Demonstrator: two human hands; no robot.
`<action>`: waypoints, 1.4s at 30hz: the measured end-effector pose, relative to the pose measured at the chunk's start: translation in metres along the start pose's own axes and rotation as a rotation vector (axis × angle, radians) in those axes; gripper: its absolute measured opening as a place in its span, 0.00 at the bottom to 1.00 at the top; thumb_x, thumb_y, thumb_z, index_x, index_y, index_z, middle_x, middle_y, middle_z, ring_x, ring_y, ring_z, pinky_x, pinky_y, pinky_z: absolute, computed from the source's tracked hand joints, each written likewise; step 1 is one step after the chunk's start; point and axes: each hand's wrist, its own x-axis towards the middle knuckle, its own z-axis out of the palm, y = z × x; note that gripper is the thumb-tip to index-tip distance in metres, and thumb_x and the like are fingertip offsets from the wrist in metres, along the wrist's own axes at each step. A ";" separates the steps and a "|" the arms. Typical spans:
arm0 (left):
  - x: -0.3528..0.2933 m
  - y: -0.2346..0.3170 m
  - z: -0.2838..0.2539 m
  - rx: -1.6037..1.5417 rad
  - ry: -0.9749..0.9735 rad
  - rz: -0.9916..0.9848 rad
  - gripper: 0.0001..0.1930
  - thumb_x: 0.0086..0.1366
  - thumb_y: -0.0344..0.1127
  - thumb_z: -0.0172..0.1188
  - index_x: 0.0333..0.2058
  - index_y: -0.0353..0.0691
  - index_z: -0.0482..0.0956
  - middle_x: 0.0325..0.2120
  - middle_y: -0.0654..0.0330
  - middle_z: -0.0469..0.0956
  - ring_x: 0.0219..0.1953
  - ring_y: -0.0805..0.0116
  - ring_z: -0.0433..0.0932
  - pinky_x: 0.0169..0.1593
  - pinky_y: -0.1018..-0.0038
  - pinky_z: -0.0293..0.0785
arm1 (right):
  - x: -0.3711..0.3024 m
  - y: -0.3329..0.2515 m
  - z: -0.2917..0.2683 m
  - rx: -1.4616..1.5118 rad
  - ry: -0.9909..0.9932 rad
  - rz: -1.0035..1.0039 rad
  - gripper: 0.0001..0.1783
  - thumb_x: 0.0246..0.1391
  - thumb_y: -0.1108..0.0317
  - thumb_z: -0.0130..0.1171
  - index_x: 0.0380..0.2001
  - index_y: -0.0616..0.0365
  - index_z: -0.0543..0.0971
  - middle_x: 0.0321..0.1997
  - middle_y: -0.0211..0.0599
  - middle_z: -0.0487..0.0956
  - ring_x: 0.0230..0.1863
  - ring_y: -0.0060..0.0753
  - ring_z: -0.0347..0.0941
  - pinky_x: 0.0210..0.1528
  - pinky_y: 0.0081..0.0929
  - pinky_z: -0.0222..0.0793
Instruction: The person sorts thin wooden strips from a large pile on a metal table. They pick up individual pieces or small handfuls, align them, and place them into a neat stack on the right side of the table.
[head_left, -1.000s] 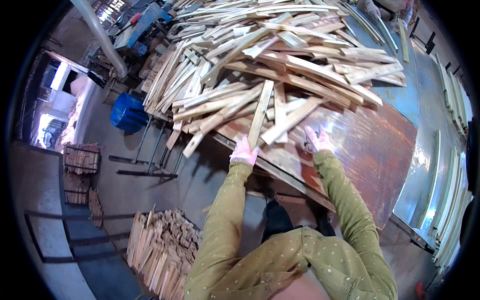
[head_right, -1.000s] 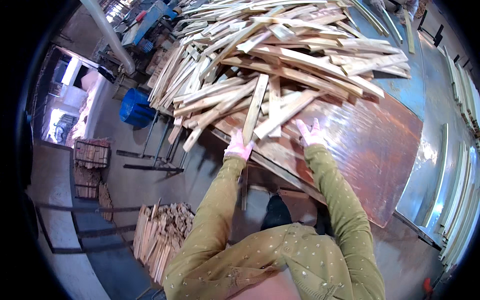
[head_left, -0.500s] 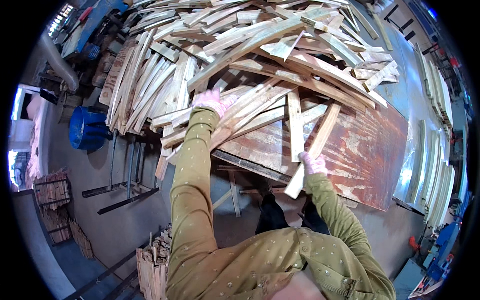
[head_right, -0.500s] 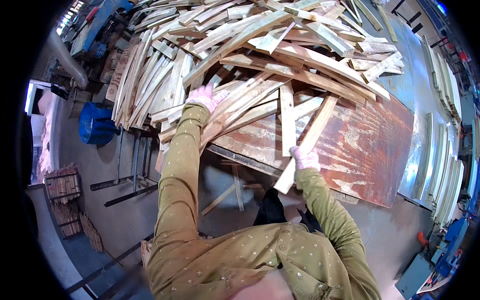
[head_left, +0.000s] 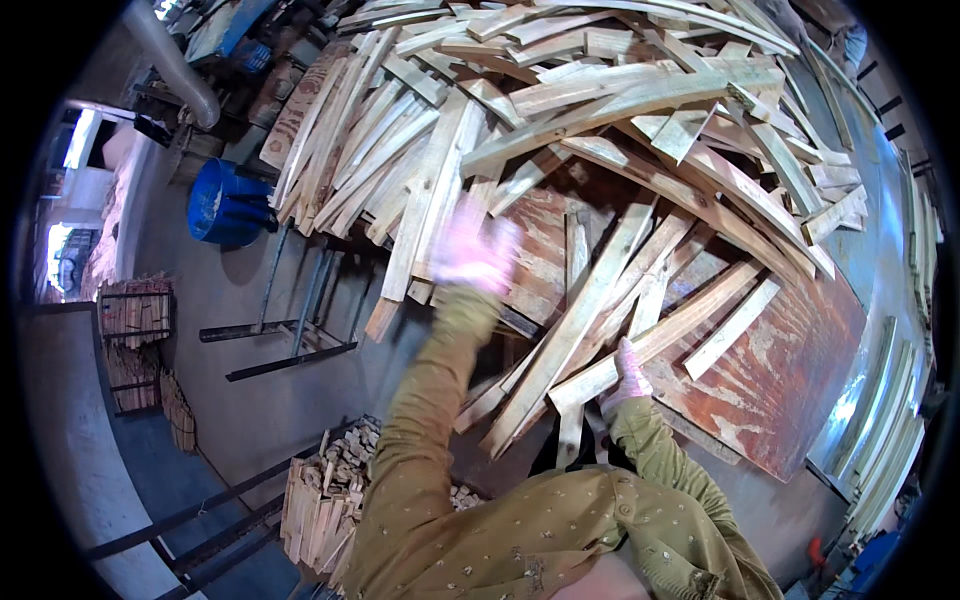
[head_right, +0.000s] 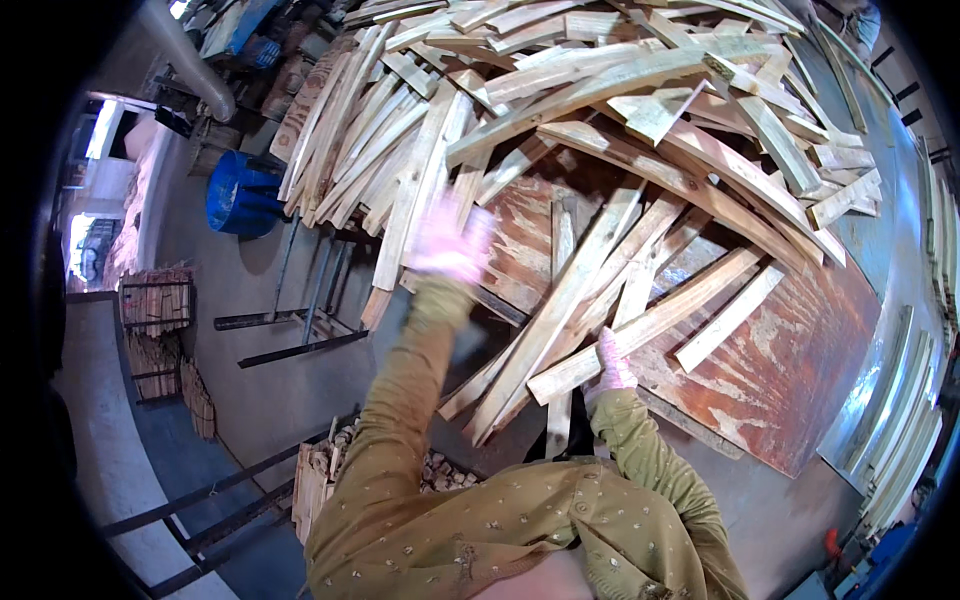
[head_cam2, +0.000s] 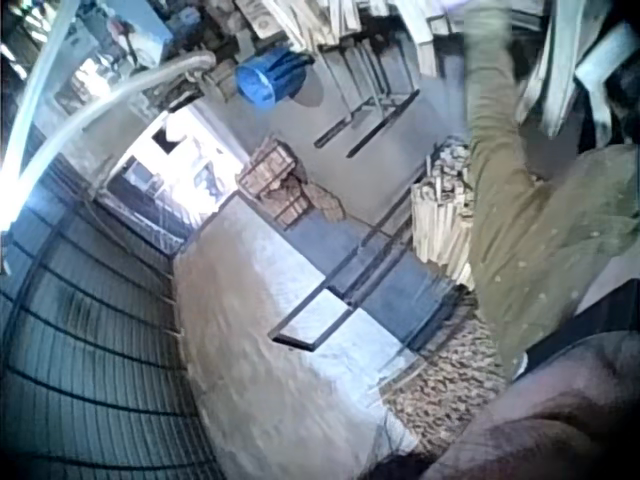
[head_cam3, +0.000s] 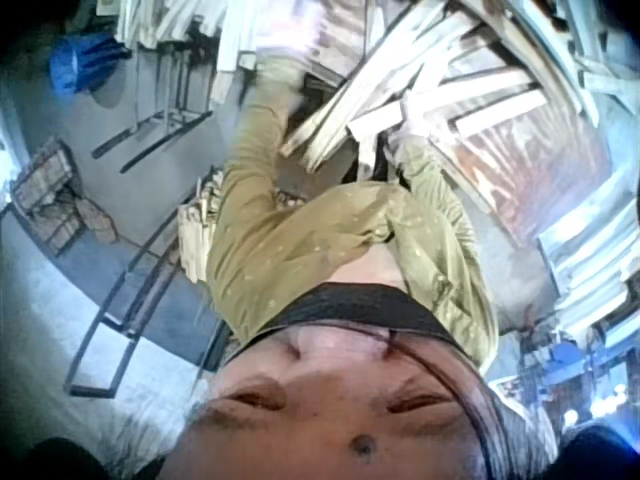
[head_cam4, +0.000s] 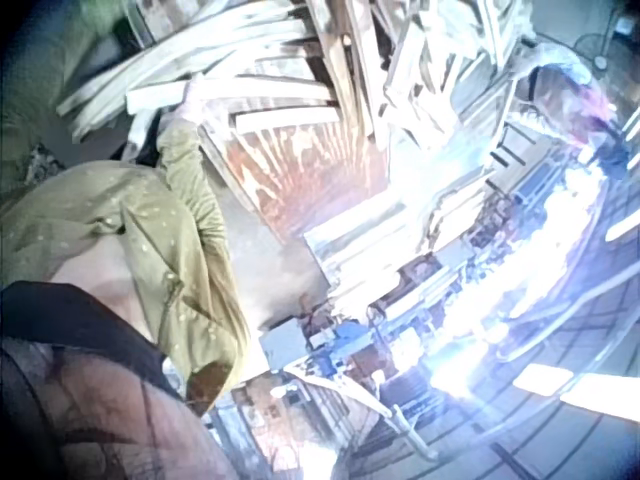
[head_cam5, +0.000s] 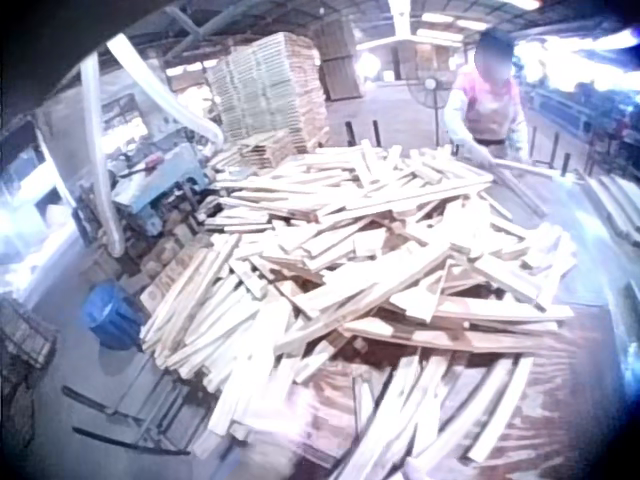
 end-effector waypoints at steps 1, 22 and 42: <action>0.014 -0.039 -0.003 0.207 0.140 -0.065 0.36 0.58 0.61 0.59 0.51 0.33 0.73 0.47 0.40 0.75 0.46 0.40 0.74 0.52 0.54 0.69 | 0.008 0.008 -0.008 -0.035 -0.004 -0.056 0.26 0.51 0.52 0.68 0.51 0.47 0.76 0.48 0.32 0.78 0.51 0.39 0.74 0.54 0.46 0.71; -0.197 0.177 0.013 -1.107 -0.813 -0.812 0.40 0.60 0.34 0.66 0.64 0.33 0.52 0.51 0.56 0.70 0.49 0.70 0.72 0.51 0.74 0.72 | -0.042 -0.050 -0.099 -0.320 -0.291 -0.117 0.28 0.57 0.59 0.62 0.58 0.56 0.70 0.50 0.33 0.77 0.48 0.27 0.73 0.52 0.27 0.68; -0.382 0.249 -0.012 -1.705 -0.754 -1.189 0.40 0.57 0.58 0.64 0.60 0.36 0.64 0.54 0.51 0.72 0.55 0.55 0.72 0.58 0.59 0.71 | -0.110 -0.081 -0.271 -0.321 -0.293 -0.415 0.43 0.48 0.69 0.69 0.64 0.58 0.57 0.57 0.37 0.71 0.55 0.30 0.69 0.57 0.31 0.67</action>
